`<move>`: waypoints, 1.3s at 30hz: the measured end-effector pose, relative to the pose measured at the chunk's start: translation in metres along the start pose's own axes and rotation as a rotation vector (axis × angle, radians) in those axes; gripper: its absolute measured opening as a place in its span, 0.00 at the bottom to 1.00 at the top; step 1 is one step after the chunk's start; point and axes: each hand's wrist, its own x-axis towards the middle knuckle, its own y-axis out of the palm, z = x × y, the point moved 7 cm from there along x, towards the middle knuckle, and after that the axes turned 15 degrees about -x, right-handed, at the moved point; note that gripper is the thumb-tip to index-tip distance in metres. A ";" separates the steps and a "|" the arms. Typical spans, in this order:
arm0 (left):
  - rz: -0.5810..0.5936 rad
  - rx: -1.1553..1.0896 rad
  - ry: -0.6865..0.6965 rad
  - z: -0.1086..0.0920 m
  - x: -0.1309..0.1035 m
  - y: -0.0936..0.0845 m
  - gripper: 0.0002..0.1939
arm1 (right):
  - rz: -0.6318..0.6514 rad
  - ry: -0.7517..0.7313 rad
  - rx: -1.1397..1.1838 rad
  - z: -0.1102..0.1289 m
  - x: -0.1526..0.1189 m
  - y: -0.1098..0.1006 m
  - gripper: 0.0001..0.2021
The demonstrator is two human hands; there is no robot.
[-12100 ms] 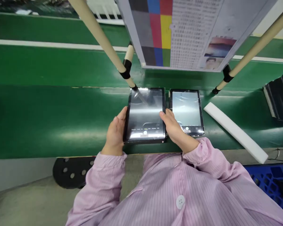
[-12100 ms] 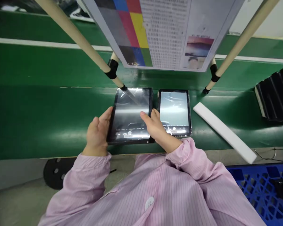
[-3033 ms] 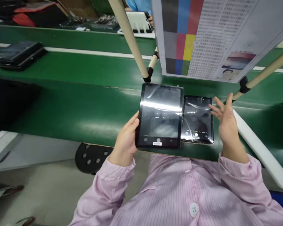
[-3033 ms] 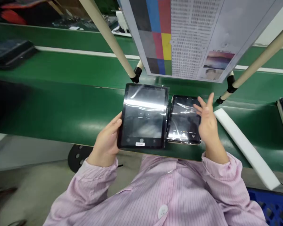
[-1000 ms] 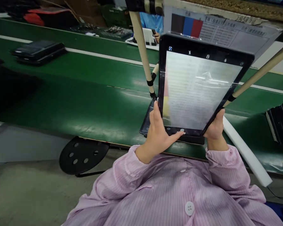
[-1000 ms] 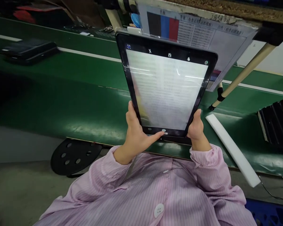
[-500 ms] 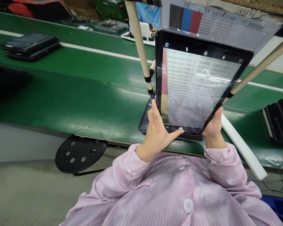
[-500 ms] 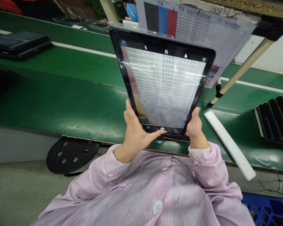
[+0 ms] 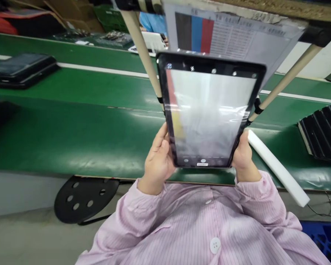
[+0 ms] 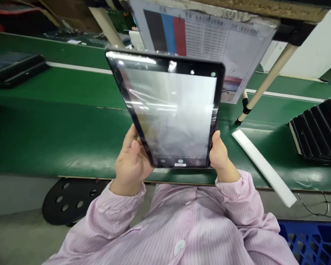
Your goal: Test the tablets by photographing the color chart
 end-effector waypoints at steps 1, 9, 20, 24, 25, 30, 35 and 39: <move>-0.003 -0.039 -0.068 0.007 0.002 -0.002 0.35 | -0.006 -0.053 -0.004 0.006 -0.003 -0.002 0.51; -0.003 -0.156 -0.268 0.054 -0.004 -0.002 0.29 | 0.013 -0.336 -0.215 0.053 -0.005 -0.027 0.44; -0.053 -0.160 -0.469 0.082 -0.017 0.016 0.34 | -0.080 -0.212 -0.184 0.002 0.015 -0.053 0.38; -0.049 -0.132 -0.579 0.103 -0.024 0.030 0.33 | -0.142 0.034 0.014 -0.063 0.028 -0.052 0.42; -0.050 -0.095 -0.591 0.108 -0.024 0.032 0.33 | -0.156 0.084 0.031 -0.080 0.031 -0.052 0.45; 0.064 0.297 -0.602 0.122 -0.029 0.031 0.35 | -0.190 0.155 -0.096 -0.146 0.040 -0.054 0.49; 0.268 0.574 -0.231 0.091 -0.038 0.029 0.33 | -0.184 -0.027 -0.456 -0.135 0.033 -0.062 0.40; 0.165 0.795 0.086 0.050 -0.032 0.004 0.28 | -0.034 -0.244 -0.927 -0.093 0.015 -0.038 0.27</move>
